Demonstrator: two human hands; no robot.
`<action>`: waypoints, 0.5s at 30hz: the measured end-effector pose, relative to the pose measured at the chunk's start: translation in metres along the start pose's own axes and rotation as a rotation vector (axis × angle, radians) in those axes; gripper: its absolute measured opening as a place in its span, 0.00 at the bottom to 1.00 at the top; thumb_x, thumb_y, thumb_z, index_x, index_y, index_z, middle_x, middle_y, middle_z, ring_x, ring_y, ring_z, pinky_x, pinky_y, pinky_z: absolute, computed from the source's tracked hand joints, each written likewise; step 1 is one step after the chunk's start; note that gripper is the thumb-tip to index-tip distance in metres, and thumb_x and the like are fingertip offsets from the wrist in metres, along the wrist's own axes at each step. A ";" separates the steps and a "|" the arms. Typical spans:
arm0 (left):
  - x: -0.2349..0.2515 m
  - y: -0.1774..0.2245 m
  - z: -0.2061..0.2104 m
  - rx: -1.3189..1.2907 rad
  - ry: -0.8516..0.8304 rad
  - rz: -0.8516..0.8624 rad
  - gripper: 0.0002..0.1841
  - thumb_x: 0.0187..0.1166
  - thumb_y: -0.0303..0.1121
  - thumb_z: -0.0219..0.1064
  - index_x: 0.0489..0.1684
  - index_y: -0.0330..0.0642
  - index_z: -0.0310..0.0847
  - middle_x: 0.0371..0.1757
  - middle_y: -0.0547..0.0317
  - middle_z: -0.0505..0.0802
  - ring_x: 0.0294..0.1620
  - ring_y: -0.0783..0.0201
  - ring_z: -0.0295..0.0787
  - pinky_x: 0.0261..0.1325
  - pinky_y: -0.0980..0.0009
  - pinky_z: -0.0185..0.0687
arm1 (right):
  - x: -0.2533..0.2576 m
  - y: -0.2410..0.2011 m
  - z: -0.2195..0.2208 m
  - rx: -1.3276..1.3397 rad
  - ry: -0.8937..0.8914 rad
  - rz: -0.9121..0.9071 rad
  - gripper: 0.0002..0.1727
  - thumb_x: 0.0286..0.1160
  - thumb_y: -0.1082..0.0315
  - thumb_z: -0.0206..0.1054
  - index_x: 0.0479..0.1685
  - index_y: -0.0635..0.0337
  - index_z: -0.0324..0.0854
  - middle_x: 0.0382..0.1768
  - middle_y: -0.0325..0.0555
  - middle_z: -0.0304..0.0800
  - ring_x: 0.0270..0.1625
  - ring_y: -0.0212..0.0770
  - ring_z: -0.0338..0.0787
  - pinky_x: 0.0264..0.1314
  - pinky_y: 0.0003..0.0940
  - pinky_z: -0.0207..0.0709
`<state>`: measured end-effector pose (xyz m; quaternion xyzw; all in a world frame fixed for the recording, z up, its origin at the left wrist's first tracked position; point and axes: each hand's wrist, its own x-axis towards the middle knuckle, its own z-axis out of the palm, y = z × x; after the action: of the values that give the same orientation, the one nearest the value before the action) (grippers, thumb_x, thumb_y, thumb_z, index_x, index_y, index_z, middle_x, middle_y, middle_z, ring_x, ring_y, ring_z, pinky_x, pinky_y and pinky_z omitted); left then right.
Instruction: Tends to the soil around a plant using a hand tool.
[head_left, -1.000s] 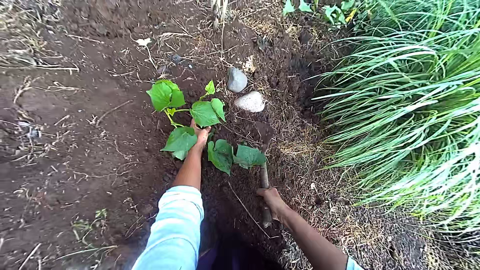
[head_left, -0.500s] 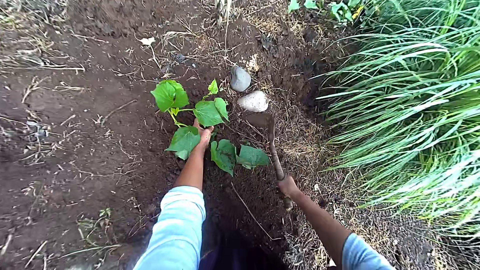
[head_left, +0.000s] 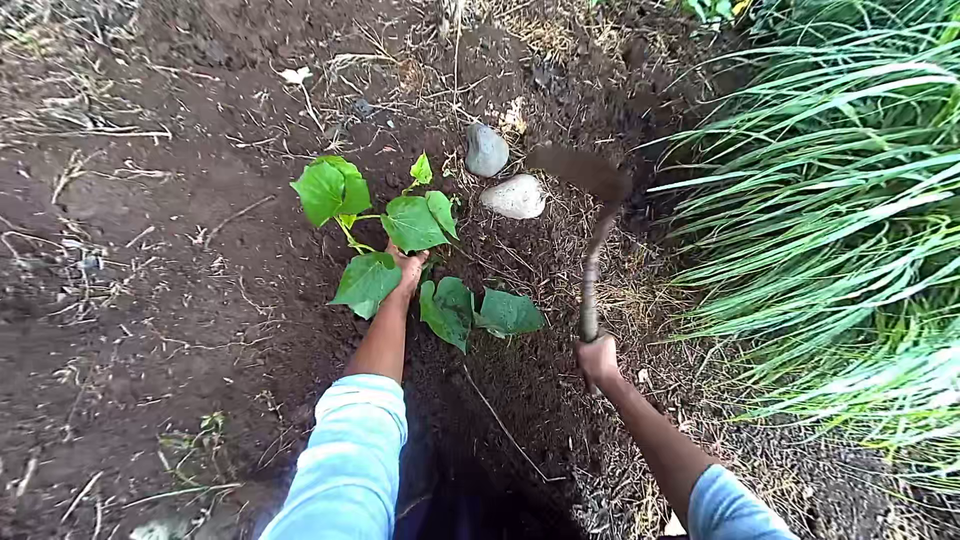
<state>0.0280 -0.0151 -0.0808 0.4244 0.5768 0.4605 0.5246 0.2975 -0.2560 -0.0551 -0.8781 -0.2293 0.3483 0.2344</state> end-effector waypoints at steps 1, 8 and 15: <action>-0.001 -0.001 0.000 0.005 -0.001 0.009 0.45 0.64 0.09 0.74 0.86 0.19 0.52 0.83 0.27 0.71 0.83 0.50 0.70 0.85 0.66 0.65 | 0.000 0.016 0.015 -0.002 -0.142 0.114 0.12 0.74 0.73 0.69 0.52 0.67 0.77 0.27 0.45 0.80 0.24 0.38 0.80 0.31 0.39 0.80; -0.004 0.009 -0.002 0.071 -0.018 -0.025 0.41 0.66 0.12 0.75 0.83 0.21 0.59 0.79 0.29 0.77 0.80 0.50 0.76 0.83 0.64 0.69 | -0.049 0.025 -0.004 0.266 -0.318 0.289 0.05 0.75 0.77 0.62 0.44 0.61 0.73 0.19 0.42 0.76 0.15 0.34 0.75 0.18 0.31 0.75; -0.008 0.018 -0.004 0.218 -0.020 -0.032 0.39 0.69 0.17 0.76 0.84 0.23 0.61 0.79 0.30 0.78 0.81 0.50 0.75 0.84 0.63 0.67 | -0.064 -0.054 -0.071 0.108 0.182 -0.265 0.13 0.61 0.72 0.72 0.44 0.65 0.76 0.20 0.39 0.78 0.15 0.35 0.79 0.21 0.35 0.79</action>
<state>0.0246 -0.0189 -0.0610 0.4742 0.6251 0.3821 0.4883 0.2943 -0.2678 0.0539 -0.8542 -0.3021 0.2453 0.3447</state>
